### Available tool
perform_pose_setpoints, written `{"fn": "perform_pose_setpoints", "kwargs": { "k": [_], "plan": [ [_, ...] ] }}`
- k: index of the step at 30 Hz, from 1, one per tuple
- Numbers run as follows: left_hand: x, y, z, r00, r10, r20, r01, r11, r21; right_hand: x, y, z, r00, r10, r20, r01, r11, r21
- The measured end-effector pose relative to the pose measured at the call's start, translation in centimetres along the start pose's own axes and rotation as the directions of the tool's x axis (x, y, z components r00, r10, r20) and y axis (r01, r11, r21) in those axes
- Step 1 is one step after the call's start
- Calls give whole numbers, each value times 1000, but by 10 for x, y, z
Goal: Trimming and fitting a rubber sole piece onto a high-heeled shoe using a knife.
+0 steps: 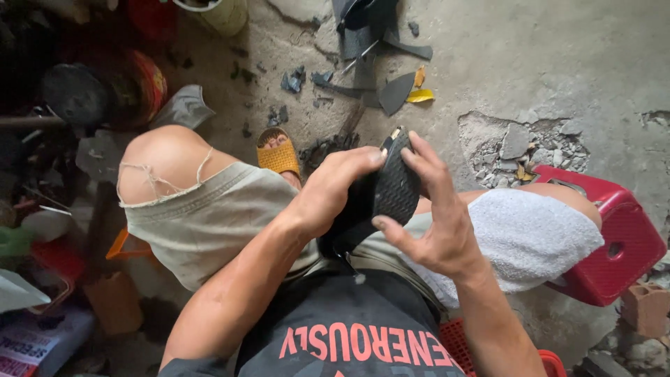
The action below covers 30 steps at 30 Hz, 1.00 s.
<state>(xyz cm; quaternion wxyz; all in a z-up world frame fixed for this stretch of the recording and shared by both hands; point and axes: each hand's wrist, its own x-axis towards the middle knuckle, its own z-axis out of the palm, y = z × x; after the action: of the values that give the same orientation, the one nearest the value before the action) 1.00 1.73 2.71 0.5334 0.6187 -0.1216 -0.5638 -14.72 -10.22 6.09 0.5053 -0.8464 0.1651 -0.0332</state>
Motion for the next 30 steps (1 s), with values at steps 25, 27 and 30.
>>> {"fn": "perform_pose_setpoints", "kwargs": {
  "k": [25,27,30],
  "plan": [
    [-18,-14,32,961,95,-260,-253,683,-685,-39,-9,-3,992,-31,-126,54,982,180],
    [-17,-15,31,965,20,-261,-214,632,-745,-39,-9,-1,996,32,-82,-11,972,236],
    [-15,-19,31,972,-44,-233,-161,598,-785,-37,-12,-3,996,79,-48,-58,941,335]
  ]
}}
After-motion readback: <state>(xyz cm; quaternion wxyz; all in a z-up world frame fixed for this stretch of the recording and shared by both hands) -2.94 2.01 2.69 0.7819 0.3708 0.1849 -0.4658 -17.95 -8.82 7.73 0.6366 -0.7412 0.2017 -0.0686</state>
